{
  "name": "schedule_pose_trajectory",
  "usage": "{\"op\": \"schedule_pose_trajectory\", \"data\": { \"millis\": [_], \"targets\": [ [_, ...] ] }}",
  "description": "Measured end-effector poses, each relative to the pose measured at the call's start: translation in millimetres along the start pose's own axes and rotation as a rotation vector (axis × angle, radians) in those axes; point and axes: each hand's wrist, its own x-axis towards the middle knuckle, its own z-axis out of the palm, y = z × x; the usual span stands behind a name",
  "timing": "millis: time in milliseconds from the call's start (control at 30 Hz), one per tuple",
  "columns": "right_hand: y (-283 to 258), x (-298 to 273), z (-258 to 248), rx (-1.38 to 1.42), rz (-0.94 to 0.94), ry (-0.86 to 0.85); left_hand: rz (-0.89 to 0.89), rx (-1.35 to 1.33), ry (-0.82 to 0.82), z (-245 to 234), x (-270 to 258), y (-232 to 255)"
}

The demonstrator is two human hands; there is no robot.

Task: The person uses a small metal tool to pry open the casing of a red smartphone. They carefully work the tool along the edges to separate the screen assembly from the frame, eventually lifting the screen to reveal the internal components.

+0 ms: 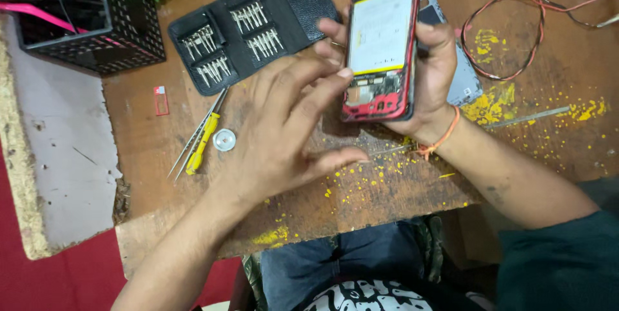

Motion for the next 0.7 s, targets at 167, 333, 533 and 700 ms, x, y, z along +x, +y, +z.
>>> {"op": "schedule_pose_trajectory", "data": {
  "millis": [167, 333, 533, 700],
  "targets": [
    [0.9, 4.8, 10.5, 0.007, 0.075, -0.022, 0.025, 0.210, -0.099, 7.2, -6.0, -11.9],
    [3.5, 9.1, 12.4, -0.095, 0.102, -0.080, 0.111, 0.188, -0.094, 9.8, -13.6, -23.9],
    [6.2, 12.6, 2.0, -0.063, 0.166, -0.055, 0.233, 0.236, -0.153, 10.9, -16.0, -26.6],
    [6.1, 16.7, -6.9, -0.078, 0.188, -0.090, 0.351, 0.374, -0.168, 9.7, -17.6, -27.9]
  ]
}}
